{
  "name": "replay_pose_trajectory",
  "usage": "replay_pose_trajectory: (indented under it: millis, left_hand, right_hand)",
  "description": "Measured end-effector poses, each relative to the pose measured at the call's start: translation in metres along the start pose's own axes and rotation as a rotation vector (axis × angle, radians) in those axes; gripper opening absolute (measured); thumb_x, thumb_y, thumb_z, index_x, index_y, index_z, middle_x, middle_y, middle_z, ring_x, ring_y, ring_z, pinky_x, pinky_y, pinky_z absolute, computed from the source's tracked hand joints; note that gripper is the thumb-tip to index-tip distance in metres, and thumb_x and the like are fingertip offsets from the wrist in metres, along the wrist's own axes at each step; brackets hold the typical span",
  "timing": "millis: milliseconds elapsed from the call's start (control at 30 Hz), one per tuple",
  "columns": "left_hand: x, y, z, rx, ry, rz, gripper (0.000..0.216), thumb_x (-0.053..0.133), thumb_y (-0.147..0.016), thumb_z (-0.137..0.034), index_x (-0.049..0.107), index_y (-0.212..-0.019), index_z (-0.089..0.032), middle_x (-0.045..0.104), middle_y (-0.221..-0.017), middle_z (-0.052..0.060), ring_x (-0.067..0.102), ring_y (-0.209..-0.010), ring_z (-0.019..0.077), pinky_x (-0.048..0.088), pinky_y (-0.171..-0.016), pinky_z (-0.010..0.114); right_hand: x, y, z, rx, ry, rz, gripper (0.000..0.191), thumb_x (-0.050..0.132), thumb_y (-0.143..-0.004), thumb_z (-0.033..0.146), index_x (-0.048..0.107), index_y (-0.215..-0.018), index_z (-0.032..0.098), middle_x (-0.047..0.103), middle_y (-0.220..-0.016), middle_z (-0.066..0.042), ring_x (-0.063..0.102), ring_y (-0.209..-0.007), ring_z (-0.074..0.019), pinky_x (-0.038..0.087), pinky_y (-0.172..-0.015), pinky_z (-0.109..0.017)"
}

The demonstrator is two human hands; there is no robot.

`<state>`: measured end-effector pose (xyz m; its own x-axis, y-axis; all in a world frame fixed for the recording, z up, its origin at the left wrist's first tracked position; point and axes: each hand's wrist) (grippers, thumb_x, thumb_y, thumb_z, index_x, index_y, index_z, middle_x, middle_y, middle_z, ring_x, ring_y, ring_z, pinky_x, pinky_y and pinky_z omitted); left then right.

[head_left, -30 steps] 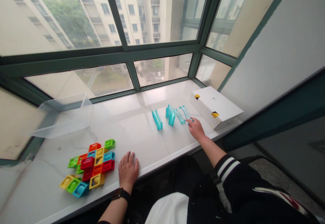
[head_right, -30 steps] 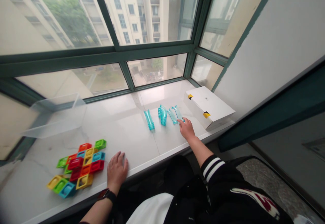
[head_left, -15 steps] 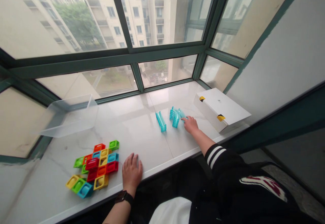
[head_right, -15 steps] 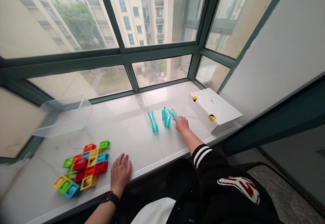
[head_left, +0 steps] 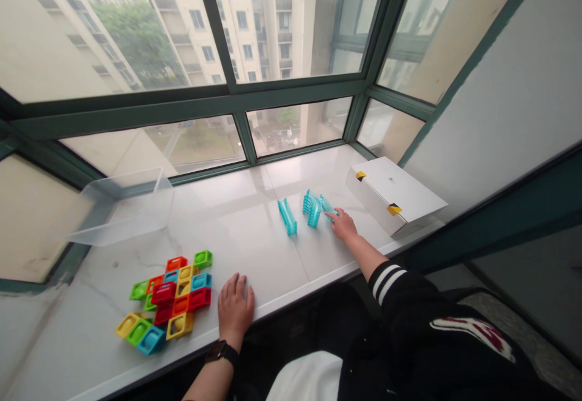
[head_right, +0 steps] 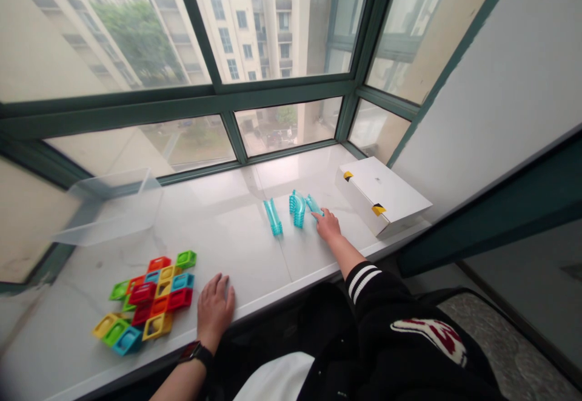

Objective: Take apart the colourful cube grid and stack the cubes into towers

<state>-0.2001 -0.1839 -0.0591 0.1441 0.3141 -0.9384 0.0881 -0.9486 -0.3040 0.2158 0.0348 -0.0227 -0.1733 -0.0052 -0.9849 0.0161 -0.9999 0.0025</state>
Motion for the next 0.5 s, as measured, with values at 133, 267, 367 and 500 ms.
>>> replay_pose_trajectory:
  millis: [133,267,367,500]
  left_hand:
    - [0.001,0.0,0.001,0.003,0.009,-0.006,0.036,0.047,-0.103,-0.03,0.066,-0.13,-0.017,0.062,-0.143,0.016,0.054,-0.132,0.0331,0.043,-0.113,0.048]
    - [0.001,0.001,0.001,-0.001,0.028,-0.001,0.036,0.049,-0.101,-0.029,0.066,-0.131,-0.019,0.061,-0.144,0.015,0.054,-0.132,0.0329,0.043,-0.113,0.048]
    - [0.0,0.002,0.0,-0.01,0.039,0.0,0.036,0.05,-0.101,-0.029,0.066,-0.131,-0.019,0.061,-0.144,0.015,0.054,-0.133,0.0328,0.043,-0.113,0.048]
    - [-0.002,0.001,-0.001,-0.019,0.04,0.007,0.037,0.05,-0.1,-0.028,0.066,-0.132,-0.018,0.062,-0.144,0.015,0.054,-0.133,0.0328,0.044,-0.113,0.049]
  right_hand:
    - [0.008,0.002,-0.006,-0.021,-0.024,-0.044,0.058,0.058,-0.098,0.02,0.056,-0.154,0.032,0.054,-0.153,-0.011,0.059,-0.127,-0.0273,0.046,-0.106,-0.036]
    - [0.014,0.003,-0.009,-0.032,-0.04,-0.074,0.053,0.058,-0.098,0.019,0.059,-0.15,0.029,0.057,-0.149,-0.011,0.059,-0.125,-0.0267,0.046,-0.107,-0.035]
    - [0.017,0.003,-0.01,-0.04,-0.055,-0.093,0.05,0.057,-0.098,0.019,0.062,-0.147,0.026,0.057,-0.149,-0.012,0.059,-0.125,-0.0276,0.046,-0.107,-0.036]
    - [0.022,0.009,-0.01,-0.036,-0.091,-0.145,0.055,0.059,-0.096,0.02,0.056,-0.151,0.022,0.054,-0.152,-0.015,0.058,-0.127,-0.0288,0.046,-0.108,-0.038]
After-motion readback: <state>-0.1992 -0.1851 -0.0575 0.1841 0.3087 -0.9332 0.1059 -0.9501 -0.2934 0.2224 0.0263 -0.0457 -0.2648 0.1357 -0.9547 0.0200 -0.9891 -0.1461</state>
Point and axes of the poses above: each hand's wrist, its own y-axis away from the middle knuckle, its own x-axis out of the palm, z = x × y
